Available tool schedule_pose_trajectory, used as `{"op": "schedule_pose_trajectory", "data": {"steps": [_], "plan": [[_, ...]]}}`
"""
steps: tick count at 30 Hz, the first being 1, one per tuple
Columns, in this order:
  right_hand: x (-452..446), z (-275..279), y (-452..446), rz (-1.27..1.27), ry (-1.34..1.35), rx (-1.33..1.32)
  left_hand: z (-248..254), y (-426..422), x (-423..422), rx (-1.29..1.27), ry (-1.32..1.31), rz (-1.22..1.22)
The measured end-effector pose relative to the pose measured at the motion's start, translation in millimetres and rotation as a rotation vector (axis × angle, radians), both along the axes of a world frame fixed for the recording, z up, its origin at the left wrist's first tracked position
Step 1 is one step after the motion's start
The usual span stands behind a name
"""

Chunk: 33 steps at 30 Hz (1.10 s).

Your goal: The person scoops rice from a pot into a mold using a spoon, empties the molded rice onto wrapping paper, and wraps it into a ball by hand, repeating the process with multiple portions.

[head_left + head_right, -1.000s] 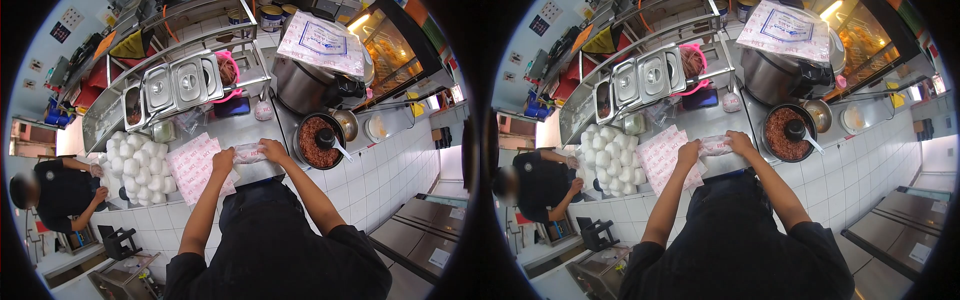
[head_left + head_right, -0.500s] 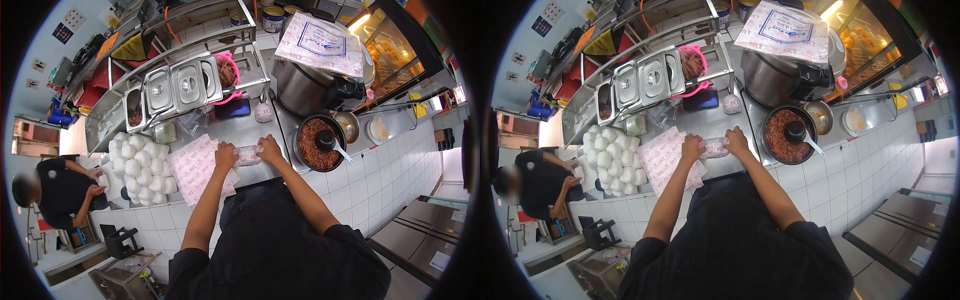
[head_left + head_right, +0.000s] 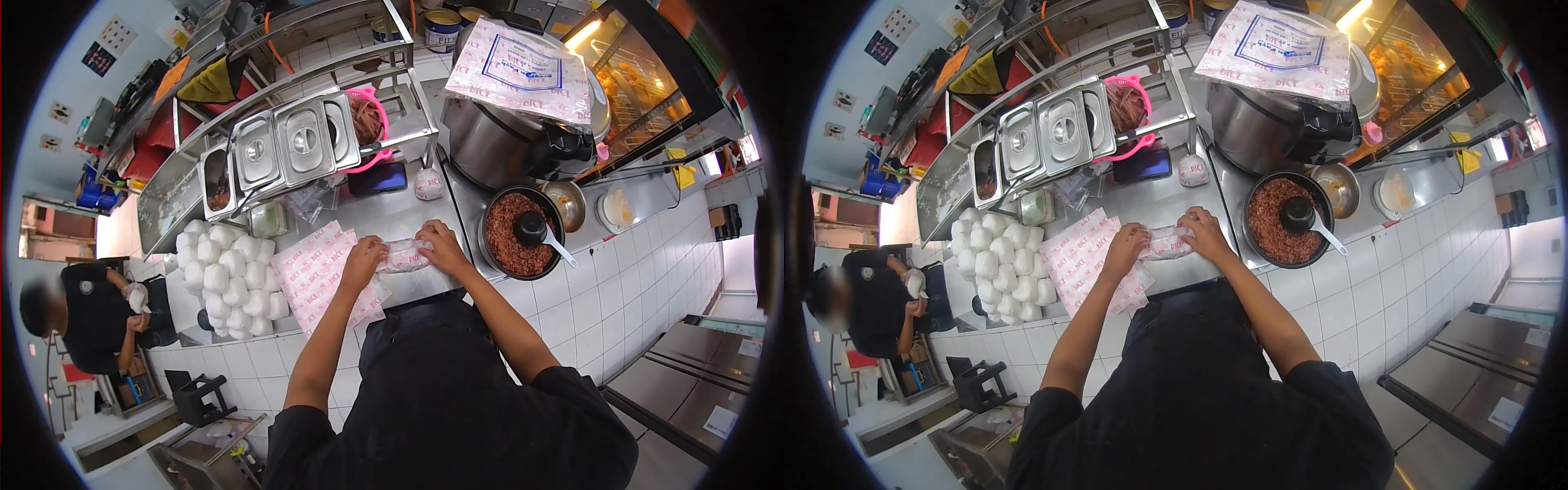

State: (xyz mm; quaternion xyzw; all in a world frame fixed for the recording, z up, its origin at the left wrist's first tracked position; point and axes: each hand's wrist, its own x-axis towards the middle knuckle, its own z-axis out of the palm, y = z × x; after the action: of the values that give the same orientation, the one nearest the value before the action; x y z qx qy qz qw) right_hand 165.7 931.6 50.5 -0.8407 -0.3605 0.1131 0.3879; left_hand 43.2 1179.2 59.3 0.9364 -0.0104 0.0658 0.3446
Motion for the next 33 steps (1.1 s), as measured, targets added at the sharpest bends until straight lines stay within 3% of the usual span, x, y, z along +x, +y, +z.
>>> {"op": "schedule_pose_trajectory", "data": {"steps": [8,11,15,18,24,27,30,33], "plan": [[0.5,0.6,-2.6,0.067,-0.086,-0.088,-5.9,-2.5,0.7,0.056,0.08,0.08],[2.0,0.7,-4.5,0.094,-0.1,-0.098,-1.3,4.2,-1.8,0.054,0.085,-0.01],[14.4,-7.5,-12.1,0.194,-0.13,-0.149,-4.5,19.6,-2.6,-0.193,0.08,-0.077],[30.3,-29.0,-13.6,0.119,0.132,-0.122,-16.6,25.9,-1.0,-0.3,0.135,0.056],[38.1,-36.3,-2.0,0.129,0.152,-0.272,-24.8,18.5,10.4,-0.207,0.23,0.21],[27.9,-25.6,5.6,0.005,0.175,-0.288,-18.8,6.1,14.7,-0.122,0.246,0.237],[13.5,-10.9,10.8,-0.061,0.114,-0.268,-10.5,-8.2,16.9,-0.098,0.193,0.215],[-3.9,12.2,10.8,-0.161,0.056,-0.032,-6.4,-13.4,9.7,-0.09,0.094,0.192]]}}
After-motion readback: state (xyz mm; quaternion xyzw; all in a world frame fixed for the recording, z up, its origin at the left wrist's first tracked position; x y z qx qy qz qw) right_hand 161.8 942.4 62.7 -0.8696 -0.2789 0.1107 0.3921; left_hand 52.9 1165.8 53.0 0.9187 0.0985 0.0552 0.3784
